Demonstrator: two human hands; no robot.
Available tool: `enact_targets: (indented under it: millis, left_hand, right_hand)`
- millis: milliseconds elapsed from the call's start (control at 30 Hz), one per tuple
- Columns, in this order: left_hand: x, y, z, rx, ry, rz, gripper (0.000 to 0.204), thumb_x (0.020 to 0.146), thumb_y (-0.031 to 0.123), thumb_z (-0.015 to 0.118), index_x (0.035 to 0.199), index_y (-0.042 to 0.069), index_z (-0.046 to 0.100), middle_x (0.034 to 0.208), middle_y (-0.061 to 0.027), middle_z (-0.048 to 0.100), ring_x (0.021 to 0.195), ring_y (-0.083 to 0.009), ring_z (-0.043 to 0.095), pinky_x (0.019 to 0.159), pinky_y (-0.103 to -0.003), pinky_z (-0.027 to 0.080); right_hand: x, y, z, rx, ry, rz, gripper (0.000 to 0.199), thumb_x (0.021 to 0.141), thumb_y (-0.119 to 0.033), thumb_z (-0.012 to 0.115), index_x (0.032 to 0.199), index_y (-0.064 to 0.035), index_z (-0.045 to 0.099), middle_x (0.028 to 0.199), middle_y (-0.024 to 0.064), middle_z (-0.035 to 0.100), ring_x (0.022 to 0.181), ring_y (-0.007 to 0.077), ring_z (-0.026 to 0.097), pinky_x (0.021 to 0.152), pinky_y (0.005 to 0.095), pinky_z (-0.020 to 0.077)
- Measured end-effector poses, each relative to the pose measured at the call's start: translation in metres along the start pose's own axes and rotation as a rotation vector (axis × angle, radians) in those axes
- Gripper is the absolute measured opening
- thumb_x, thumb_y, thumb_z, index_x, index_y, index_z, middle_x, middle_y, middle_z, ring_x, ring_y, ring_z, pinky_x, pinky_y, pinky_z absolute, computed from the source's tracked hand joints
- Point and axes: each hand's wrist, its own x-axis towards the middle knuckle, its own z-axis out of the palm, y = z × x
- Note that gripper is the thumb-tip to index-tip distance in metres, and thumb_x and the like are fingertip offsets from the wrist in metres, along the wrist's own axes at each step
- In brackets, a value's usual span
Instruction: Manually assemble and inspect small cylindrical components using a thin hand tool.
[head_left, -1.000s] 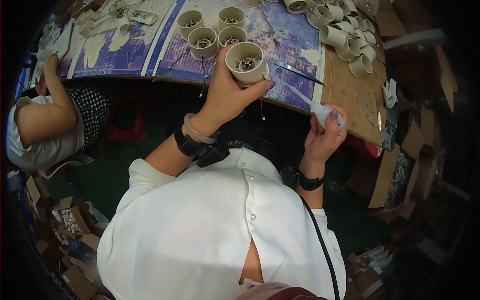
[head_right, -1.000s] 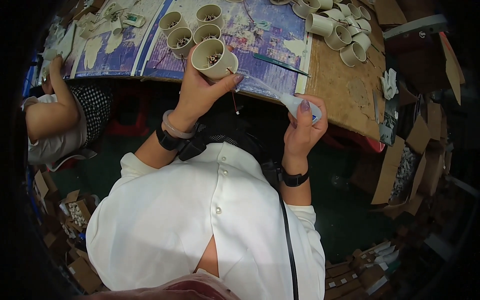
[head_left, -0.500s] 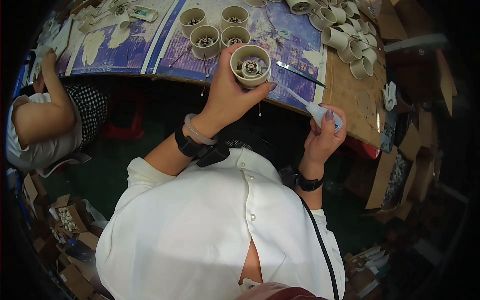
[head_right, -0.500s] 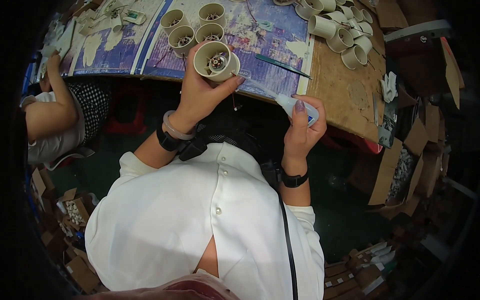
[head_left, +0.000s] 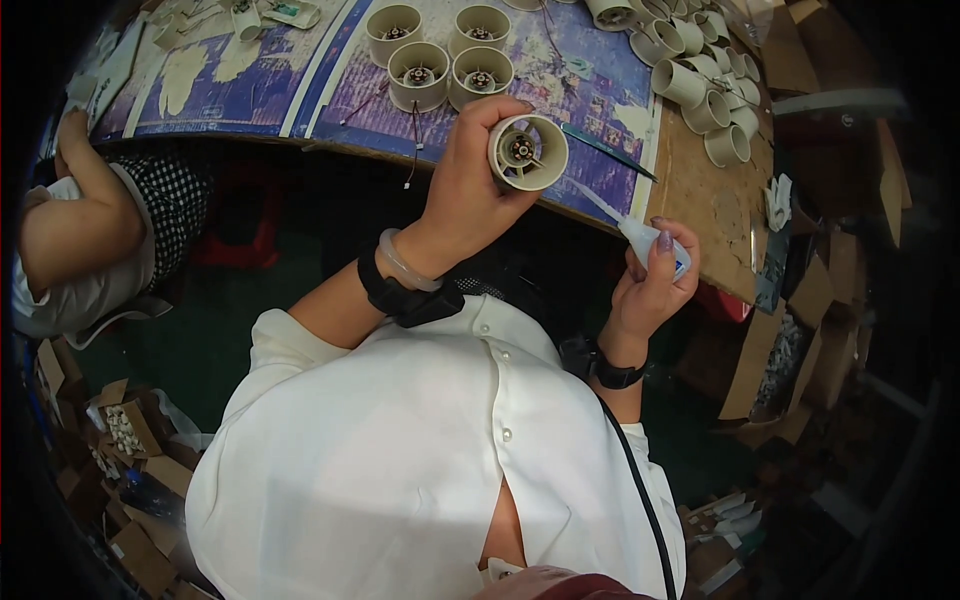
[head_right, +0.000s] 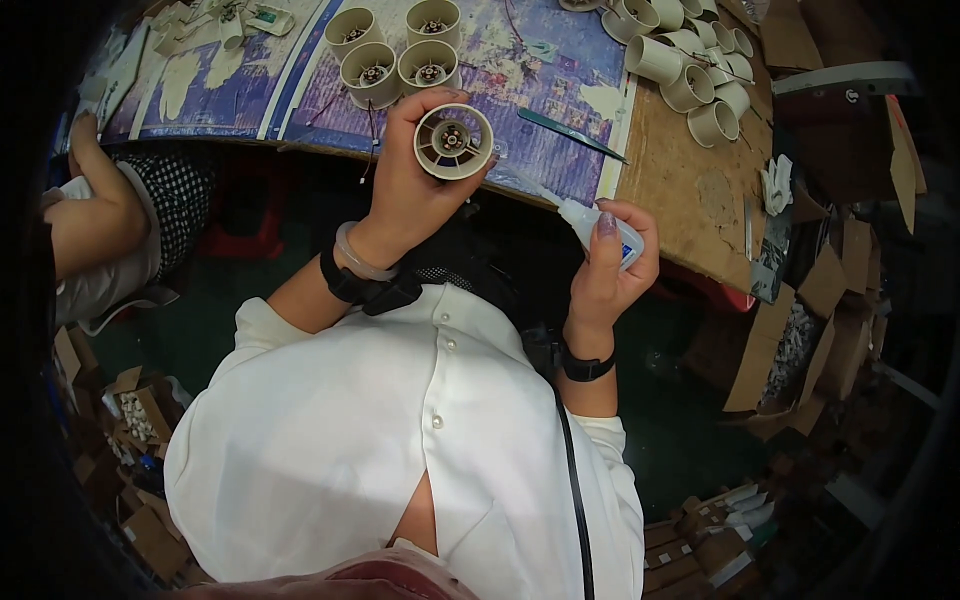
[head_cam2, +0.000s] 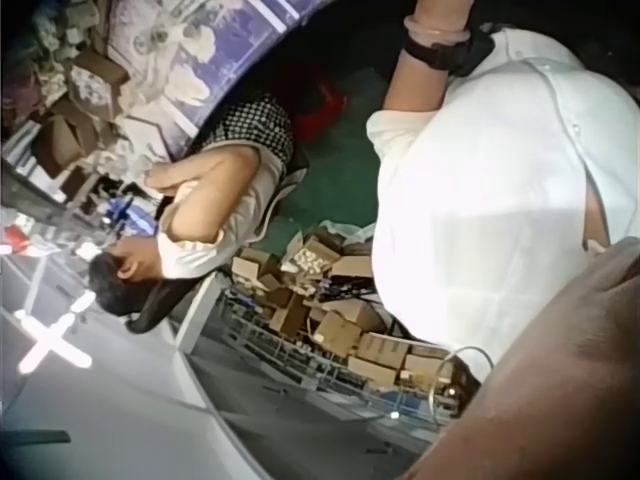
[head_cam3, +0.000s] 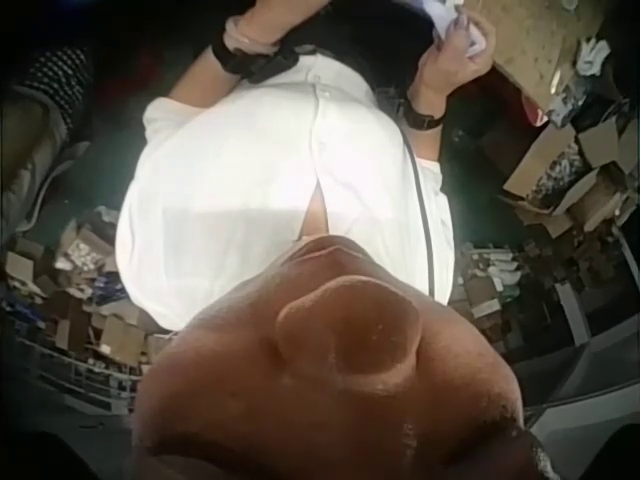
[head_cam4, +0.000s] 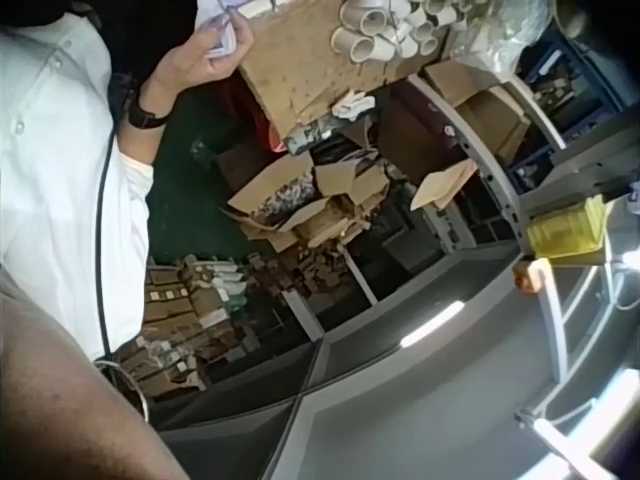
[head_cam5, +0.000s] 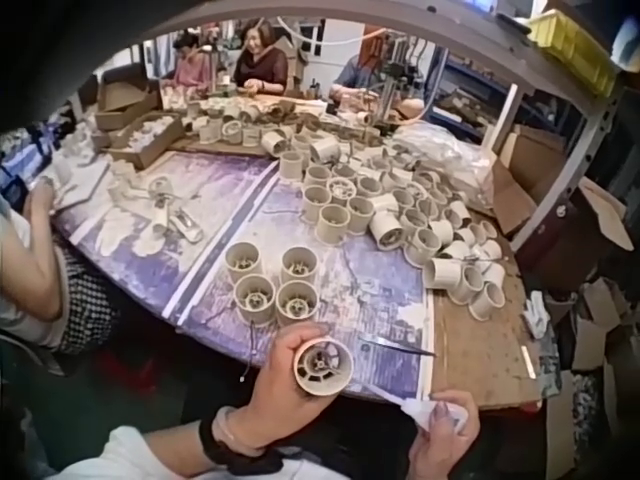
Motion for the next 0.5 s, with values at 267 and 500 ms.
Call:
enact_targets:
  millis: [267, 500]
  left_hand:
    - [-0.0034, -0.006, 0.0031, -0.058, -0.011, -0.057, 0.064, 0.076, 0.004, 0.08, 0.125, 0.002, 0.04, 0.127, -0.0147, 0.052, 0.115, -0.0224, 0.056, 0.097, -0.032, 0.047]
    - [-0.0047, -0.0099, 0.0038, -0.086, -0.014, -0.054, 0.066, 0.076, 0.003, 0.08, 0.126, 0.002, 0.038, 0.128, -0.0157, 0.051, 0.117, -0.0226, 0.056, 0.097, -0.032, 0.047]
  right_hand:
    - [0.0003, -0.0035, 0.0034, 0.021, -0.016, 0.037, 0.017, 0.093, -0.014, 0.058, 0.101, 0.0018, 0.057, 0.076, 0.0047, 0.055, 0.051, 0.0038, 0.038, 0.046, 0.0191, 0.0266]
    - [-0.0003, -0.0062, 0.0054, -0.139, 0.014, -0.081, 0.018, 0.093, -0.015, 0.059, 0.099, 0.0013, 0.056, 0.08, 0.0056, 0.056, 0.051, 0.0036, 0.039, 0.046, 0.0187, 0.0272]
